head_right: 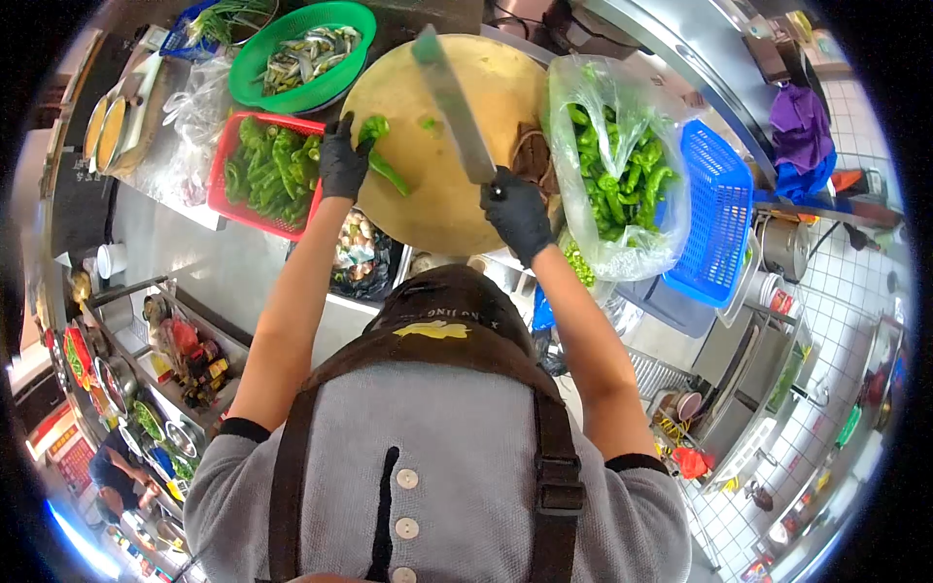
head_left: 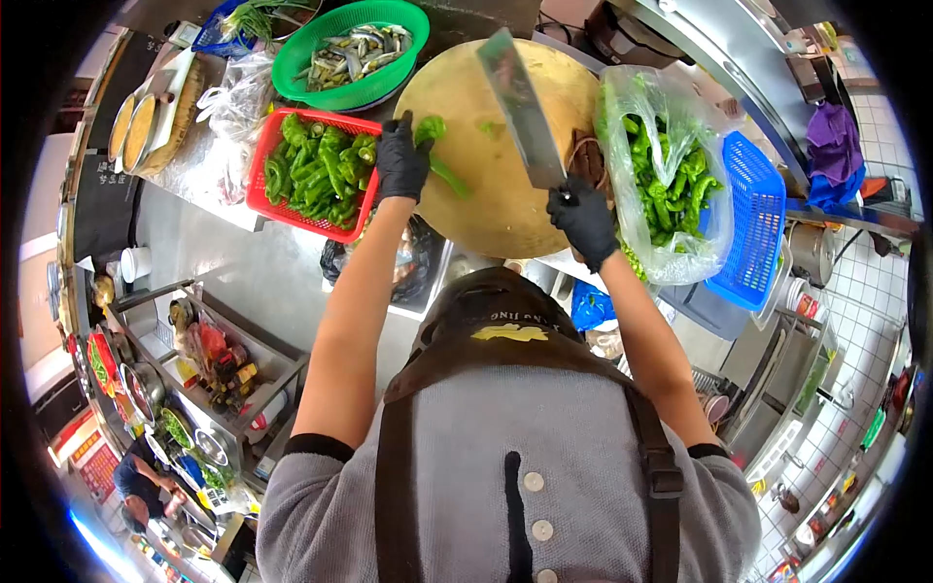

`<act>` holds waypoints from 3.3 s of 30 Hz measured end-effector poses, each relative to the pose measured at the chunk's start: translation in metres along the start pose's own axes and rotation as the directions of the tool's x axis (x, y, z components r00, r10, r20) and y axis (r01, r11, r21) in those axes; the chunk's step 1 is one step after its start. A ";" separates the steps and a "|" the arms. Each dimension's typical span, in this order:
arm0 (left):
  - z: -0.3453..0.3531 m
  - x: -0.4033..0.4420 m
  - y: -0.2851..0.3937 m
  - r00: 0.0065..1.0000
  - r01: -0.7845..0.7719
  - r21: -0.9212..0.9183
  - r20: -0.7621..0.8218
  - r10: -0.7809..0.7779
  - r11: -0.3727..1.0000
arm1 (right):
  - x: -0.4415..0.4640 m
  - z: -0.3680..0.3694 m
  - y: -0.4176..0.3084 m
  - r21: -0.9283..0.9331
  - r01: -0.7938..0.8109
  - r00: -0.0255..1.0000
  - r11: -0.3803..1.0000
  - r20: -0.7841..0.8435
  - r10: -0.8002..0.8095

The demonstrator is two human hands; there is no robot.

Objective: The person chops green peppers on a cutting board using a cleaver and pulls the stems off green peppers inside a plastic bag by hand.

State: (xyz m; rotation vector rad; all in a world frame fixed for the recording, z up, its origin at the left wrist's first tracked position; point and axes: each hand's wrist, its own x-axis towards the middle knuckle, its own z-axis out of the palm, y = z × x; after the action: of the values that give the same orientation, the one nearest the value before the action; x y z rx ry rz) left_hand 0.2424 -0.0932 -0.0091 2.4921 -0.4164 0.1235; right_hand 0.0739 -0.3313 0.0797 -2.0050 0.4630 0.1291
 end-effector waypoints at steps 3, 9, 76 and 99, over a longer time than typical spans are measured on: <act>0.014 0.010 0.030 0.933 -0.360 0.075 0.055 0.357 0.930 | -0.018 -0.009 0.013 -0.056 -0.049 0.991 0.997 -0.130 0.041; 0.097 0.022 0.044 0.810 -0.495 -0.045 0.338 0.479 0.868 | -0.054 -0.008 -0.011 0.255 0.185 0.959 0.949 -0.259 -0.117; 0.039 -0.086 0.026 0.957 -0.272 -0.239 0.031 0.288 0.932 | -0.160 0.053 0.034 -0.409 0.228 0.938 0.883 -0.149 -0.312; 0.012 -0.051 0.022 0.899 -0.404 -0.235 -0.278 0.338 0.884 | -0.160 0.045 0.068 -0.346 0.164 0.963 0.924 -0.145 -0.226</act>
State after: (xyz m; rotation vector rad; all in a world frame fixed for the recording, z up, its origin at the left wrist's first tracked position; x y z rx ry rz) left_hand 0.1867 -0.1030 -0.0162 2.0559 -0.7567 0.4694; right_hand -0.0945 -0.2765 0.0482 -2.3958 0.3700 -0.1109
